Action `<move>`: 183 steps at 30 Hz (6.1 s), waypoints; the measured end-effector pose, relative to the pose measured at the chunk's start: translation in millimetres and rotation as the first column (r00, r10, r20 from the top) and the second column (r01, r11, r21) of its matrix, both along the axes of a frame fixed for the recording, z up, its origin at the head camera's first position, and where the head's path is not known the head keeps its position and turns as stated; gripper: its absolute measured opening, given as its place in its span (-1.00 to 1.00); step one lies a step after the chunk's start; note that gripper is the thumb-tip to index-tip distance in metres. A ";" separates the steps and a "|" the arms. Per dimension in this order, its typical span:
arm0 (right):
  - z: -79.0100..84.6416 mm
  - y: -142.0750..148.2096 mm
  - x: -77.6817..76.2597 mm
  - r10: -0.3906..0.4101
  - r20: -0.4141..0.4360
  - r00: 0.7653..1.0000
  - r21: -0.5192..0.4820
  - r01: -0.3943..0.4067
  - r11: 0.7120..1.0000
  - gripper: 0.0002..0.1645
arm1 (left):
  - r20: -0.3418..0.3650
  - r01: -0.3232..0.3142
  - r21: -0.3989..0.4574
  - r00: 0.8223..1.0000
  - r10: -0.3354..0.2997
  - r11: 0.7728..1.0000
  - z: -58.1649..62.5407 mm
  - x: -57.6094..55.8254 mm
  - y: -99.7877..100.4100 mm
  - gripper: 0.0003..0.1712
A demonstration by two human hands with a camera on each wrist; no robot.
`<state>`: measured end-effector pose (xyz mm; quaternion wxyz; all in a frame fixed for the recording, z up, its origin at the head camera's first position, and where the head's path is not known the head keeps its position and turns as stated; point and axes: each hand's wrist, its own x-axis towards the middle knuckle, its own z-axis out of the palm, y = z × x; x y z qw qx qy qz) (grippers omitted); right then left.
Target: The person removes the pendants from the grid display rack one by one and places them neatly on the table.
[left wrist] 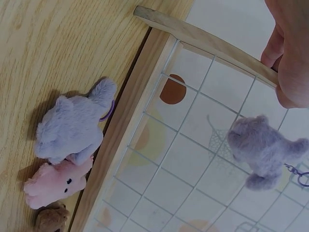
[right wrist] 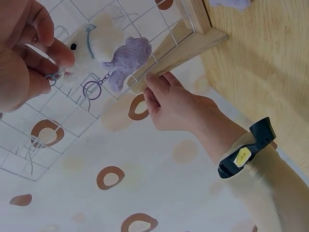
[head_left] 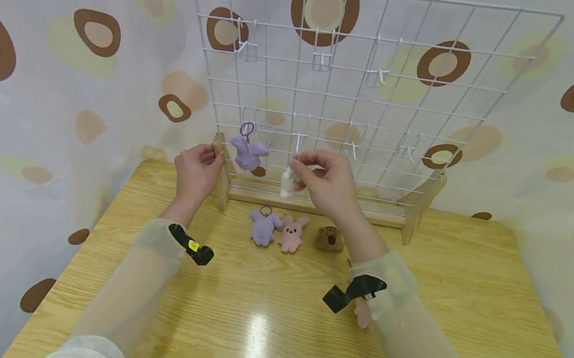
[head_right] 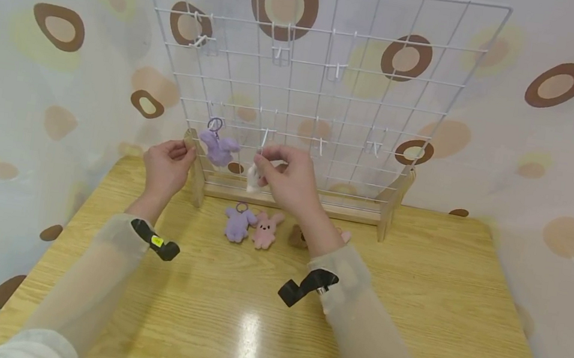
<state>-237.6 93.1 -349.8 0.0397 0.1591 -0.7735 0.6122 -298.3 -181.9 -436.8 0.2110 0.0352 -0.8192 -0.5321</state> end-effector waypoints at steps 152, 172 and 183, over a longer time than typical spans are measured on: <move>-148.7 94.9 89.9 -0.028 0.306 0.951 0.065 0.009 0.998 -0.77 | -0.018 -0.017 -0.018 1.000 0.017 1.000 -0.1 2.3 1.5 -0.75; -147.8 94.2 81.5 -0.034 0.281 0.959 0.204 -0.025 0.979 -0.82 | -0.016 -0.021 -0.025 1.000 0.021 0.999 -2.1 1.5 1.3 -0.74; -148.5 94.4 75.3 -0.063 0.279 0.958 0.273 -0.016 0.962 -0.83 | -0.024 -0.015 -0.022 1.000 0.014 1.000 -1.7 2.1 1.1 -0.74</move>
